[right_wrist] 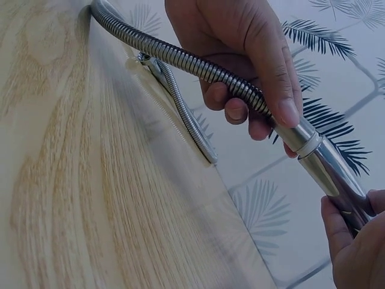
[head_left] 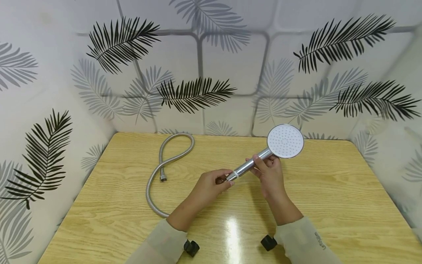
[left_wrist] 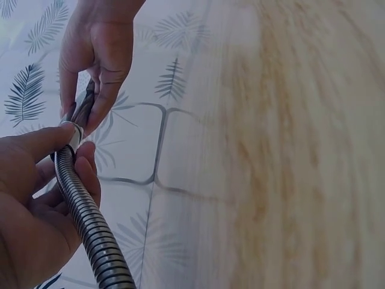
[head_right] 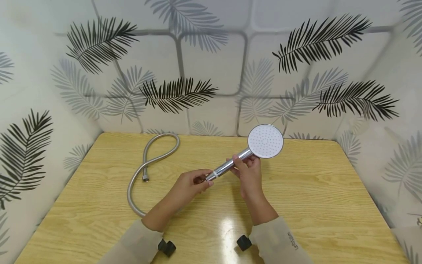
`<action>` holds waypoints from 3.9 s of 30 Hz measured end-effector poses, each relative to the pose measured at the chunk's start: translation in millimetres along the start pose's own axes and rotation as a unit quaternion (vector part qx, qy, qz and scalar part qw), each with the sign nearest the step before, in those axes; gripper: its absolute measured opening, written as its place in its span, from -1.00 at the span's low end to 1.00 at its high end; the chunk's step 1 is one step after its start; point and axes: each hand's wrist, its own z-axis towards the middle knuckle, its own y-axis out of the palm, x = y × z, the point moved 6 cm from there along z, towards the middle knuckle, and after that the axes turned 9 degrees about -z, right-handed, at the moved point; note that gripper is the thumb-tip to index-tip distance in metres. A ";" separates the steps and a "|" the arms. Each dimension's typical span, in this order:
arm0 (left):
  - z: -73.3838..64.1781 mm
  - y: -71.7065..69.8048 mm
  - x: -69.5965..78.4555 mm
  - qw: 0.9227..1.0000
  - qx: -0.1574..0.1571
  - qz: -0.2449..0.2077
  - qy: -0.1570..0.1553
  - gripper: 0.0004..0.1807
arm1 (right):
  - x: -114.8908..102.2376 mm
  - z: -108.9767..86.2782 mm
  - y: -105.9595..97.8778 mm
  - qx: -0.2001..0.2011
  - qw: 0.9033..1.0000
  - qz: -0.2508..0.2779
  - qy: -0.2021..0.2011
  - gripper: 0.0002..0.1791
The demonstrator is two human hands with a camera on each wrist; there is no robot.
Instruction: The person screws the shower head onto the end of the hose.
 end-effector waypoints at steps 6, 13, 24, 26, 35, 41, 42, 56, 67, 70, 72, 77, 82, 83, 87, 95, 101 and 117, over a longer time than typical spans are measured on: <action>-0.5 0.6 -0.7 1.000 -0.007 -0.006 -0.010 -0.60 | -0.1 0.1 -0.1 0.004 1.000 0.004 -0.001 -0.61; -2.6 1.3 -2.7 0.995 -0.024 -0.088 -0.037 -0.60 | 0.8 0.0 -1.4 0.008 1.000 0.008 0.001 -0.62; 1.4 -0.5 -3.5 0.998 -0.009 -0.055 -0.016 -0.61 | 1.6 0.8 -1.2 0.004 1.000 0.008 -0.005 -0.64; 1.8 0.0 -3.0 0.999 -0.011 -0.048 -0.011 -0.62 | 2.0 0.8 -0.7 0.003 1.000 0.006 -0.007 -0.64; 0.2 1.5 -5.3 0.998 -0.020 -0.052 -0.022 -0.61 | 3.5 1.3 -1.5 0.016 1.000 0.004 0.003 -0.63; -0.9 2.6 -5.1 0.997 -0.023 -0.070 -0.036 -0.61 | 3.1 0.9 -1.5 0.012 1.000 0.002 0.003 -0.60; -0.9 2.3 -4.9 0.997 -0.021 -0.070 -0.036 -0.63 | 3.1 1.0 -1.5 0.012 1.000 0.004 0.004 -0.60; 1.9 -1.2 -1.1 1.000 0.001 -0.013 0.001 -0.62 | 2.5 -0.2 0.8 0.008 1.000 -0.002 0.001 -0.65; 0.3 0.7 -3.9 0.999 -0.014 -0.038 -0.027 -0.67 | 4.4 -0.1 0.4 0.012 1.000 -0.001 0.011 -0.63; 1.3 0.4 -3.7 0.999 -0.010 -0.035 -0.023 -0.69 | 4.9 -0.3 0.3 0.015 1.000 0.001 0.015 -0.63; 1.6 0.5 -3.0 0.999 -0.009 -0.035 -0.019 -0.70 | 4.9 -0.4 0.3 0.015 1.000 0.002 0.015 -0.62; 1.7 0.5 -2.5 0.999 -0.009 -0.038 -0.014 -0.71 | 4.6 -0.8 0.2 0.012 1.000 0.000 0.015 -0.62; 1.5 0.0 -3.4 0.999 -0.006 -0.040 -0.014 -0.69 | 4.5 -0.9 0.2 0.012 1.000 0.000 0.016 -0.62; 1.4 -0.1 -3.2 0.999 -0.005 -0.040 -0.014 -0.69 | 4.7 -0.8 0.3 0.013 1.000 0.001 0.016 -0.62; 0.7 0.1 -2.0 0.999 -0.005 -0.037 -0.012 -0.66 | 4.8 -0.3 0.4 0.014 1.000 0.006 0.015 -0.63; 0.5 -0.2 -0.8 1.000 -0.002 -0.028 -0.009 -0.67 | 4.6 0.0 0.2 0.014 1.000 0.003 0.013 -0.64; 0.7 -0.2 -3.0 0.999 0.002 -0.049 -0.021 -0.69 | 4.0 -0.4 0.5 0.017 1.000 0.005 0.013 -0.63; 1.8 -0.3 -5.5 0.999 0.008 -0.038 -0.037 -0.54 | 5.2 -0.6 0.9 0.019 1.000 -0.002 0.016 -0.62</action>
